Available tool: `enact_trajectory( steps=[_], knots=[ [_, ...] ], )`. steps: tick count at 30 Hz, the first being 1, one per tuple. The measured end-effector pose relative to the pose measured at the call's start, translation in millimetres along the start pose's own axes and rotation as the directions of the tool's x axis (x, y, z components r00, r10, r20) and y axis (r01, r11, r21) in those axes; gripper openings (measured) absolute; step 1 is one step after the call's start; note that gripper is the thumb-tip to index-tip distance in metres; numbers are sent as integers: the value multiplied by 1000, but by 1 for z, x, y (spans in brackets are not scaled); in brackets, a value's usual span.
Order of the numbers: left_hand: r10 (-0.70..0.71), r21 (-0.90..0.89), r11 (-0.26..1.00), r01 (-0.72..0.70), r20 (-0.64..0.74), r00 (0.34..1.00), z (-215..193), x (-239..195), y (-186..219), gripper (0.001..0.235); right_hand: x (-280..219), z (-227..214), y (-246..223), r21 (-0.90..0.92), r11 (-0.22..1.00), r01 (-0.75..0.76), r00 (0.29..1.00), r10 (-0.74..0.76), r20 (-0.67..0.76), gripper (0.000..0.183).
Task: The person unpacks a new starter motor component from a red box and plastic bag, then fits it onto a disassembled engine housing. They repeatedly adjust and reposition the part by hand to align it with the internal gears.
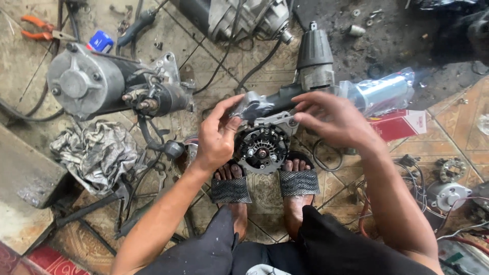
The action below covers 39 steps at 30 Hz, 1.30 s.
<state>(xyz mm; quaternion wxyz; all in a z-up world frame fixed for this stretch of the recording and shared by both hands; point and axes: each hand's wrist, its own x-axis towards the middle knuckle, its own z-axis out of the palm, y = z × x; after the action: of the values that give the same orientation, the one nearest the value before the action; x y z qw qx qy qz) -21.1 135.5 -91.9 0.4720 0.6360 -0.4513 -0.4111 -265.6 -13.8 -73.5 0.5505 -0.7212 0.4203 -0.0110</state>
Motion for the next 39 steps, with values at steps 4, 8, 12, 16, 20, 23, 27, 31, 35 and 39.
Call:
enact_trajectory(
  steps=[4,8,12,16,20,23,27,31,35,39],
  knots=[
    [199,309,936,-167,-75,977,9,-2,-23,39,-3,11,0,-10,999,-51,989,52,135,61],
    [104,190,981,-51,-278,955,18,-11,-13,39,-2,40,24,102,993,-51,999,49,20,37],
    [20,163,985,51,-407,913,27,-17,-8,42,-2,54,24,179,982,-53,991,74,-109,31],
    [18,162,985,51,-400,916,29,-14,-3,40,7,64,41,150,989,1,981,28,-194,27],
    [24,130,991,40,-454,891,29,-6,-6,39,11,67,47,216,976,34,974,17,-227,32],
    [45,110,994,9,-480,876,32,0,-9,39,21,73,60,223,973,55,960,10,-278,33],
    [127,93,991,-93,-480,868,37,8,-4,39,33,67,61,242,966,96,947,-14,-322,32],
    [155,127,986,-106,-478,864,32,12,-11,38,30,58,40,245,964,109,945,-24,-325,31],
    [132,113,990,-88,-470,873,37,5,3,36,20,46,16,241,966,96,945,-12,-327,21],
    [161,-40,980,-193,-402,901,33,1,9,41,25,40,27,338,923,182,921,-39,-389,23]
  ],
)
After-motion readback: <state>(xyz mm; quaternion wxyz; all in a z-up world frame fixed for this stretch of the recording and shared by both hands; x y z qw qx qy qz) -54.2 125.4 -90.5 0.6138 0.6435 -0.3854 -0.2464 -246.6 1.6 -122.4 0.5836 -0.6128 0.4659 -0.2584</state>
